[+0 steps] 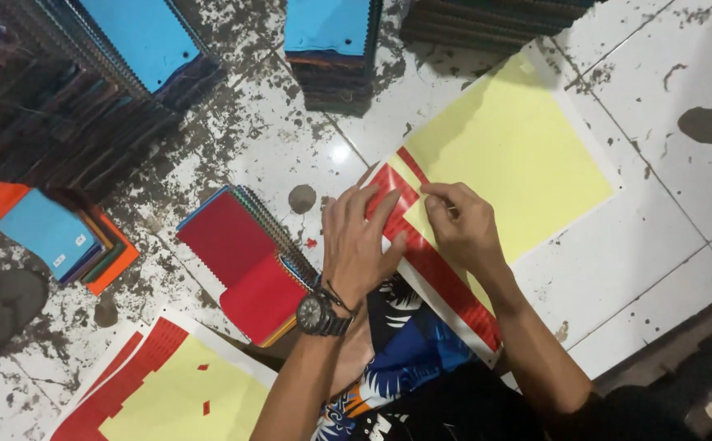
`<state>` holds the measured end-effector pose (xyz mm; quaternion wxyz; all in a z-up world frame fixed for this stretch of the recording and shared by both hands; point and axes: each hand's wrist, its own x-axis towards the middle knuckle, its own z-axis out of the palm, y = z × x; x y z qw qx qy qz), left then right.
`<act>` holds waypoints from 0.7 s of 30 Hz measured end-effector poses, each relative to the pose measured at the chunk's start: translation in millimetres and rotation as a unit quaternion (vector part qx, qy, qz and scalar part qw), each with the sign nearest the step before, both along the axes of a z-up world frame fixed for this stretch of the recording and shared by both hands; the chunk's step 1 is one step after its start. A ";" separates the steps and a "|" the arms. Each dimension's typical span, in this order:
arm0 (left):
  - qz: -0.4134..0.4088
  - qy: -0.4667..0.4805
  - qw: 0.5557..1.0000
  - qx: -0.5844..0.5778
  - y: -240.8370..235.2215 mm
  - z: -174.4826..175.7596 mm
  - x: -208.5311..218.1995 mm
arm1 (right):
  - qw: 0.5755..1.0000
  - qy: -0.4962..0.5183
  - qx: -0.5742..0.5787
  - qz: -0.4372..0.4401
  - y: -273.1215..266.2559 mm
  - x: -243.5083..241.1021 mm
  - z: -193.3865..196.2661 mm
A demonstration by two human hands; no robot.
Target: The person sits on the floor and assembles spiral-bound notebooks by hand. They peel red adhesive strips from a yellow backing sheet and apply them to the spine of various colored notebooks, including blue, white, and orange ones.
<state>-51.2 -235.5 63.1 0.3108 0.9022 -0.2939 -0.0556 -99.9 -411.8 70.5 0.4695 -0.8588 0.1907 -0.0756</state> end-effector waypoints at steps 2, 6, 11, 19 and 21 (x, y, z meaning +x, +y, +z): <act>0.012 0.009 1.000 -0.023 -0.9 -5.8 -4.0 | 0.999 -0.027 -0.033 0.007 4.1 -5.0 -4.5; 0.009 0.020 0.998 -0.062 -4.2 -21.5 -6.7 | 0.991 -0.074 -0.106 0.042 9.6 -7.6 4.9; 0.022 -0.021 0.998 -0.050 -8.7 -23.2 -8.6 | 0.990 -0.072 -0.118 0.016 3.9 -7.4 -13.6; 0.044 -0.056 0.997 -0.002 -18.1 -15.8 -6.6 | 0.985 -0.096 -0.140 0.000 4.8 -9.9 -32.8; 0.051 -0.087 0.994 0.029 -19.6 -29.4 -10.4 | 0.976 -0.113 -0.184 -0.025 11.4 -10.7 -28.0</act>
